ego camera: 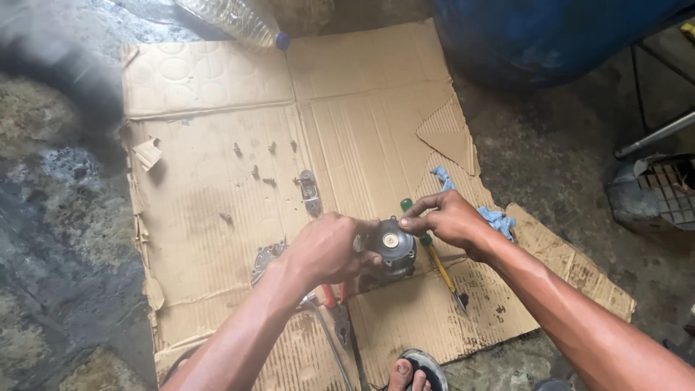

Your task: Repairing a mechanical car component by disassembling and inspecting its internal parts on a cardboard surface.

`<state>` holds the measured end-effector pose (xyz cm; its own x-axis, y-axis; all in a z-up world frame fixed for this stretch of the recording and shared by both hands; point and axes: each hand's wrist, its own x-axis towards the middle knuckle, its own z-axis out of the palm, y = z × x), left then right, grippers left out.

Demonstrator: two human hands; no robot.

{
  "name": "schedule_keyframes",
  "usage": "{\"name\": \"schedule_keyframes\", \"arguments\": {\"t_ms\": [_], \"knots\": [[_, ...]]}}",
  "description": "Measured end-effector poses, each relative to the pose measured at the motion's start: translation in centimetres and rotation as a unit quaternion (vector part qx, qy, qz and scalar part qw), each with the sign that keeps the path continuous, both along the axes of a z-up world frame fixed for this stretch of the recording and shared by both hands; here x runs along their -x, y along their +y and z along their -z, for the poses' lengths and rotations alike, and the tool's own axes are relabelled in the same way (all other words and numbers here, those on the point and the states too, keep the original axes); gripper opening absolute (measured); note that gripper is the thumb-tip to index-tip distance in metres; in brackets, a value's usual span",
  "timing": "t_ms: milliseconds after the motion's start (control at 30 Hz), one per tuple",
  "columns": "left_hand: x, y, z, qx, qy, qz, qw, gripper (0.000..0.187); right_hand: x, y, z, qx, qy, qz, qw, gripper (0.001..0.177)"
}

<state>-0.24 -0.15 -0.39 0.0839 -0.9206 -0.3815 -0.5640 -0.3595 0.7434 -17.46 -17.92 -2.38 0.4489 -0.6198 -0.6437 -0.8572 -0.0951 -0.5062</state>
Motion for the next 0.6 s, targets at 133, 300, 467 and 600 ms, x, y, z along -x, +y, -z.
{"name": "schedule_keyframes", "arguments": {"t_ms": [133,300,467,600], "knots": [[0.0,-0.2,0.5,0.032,-0.011,0.000,0.999,0.057,-0.6,0.4,-0.2,0.000,-0.028,-0.003,1.000,0.025],[-0.1,-0.3,-0.3,0.011,-0.017,0.003,1.000,0.057,-1.1,1.4,-0.4,-0.006,-0.052,0.023,0.998,0.023],[-0.3,-0.4,0.3,0.001,-0.004,0.004,1.000,0.062,-0.5,0.6,0.0,-0.002,-0.063,0.003,0.998,0.024],[-0.6,-0.4,0.7,0.003,-0.013,0.008,1.000,0.067,-0.9,0.7,-1.4,0.028,-0.021,-0.038,0.999,0.027]]}}
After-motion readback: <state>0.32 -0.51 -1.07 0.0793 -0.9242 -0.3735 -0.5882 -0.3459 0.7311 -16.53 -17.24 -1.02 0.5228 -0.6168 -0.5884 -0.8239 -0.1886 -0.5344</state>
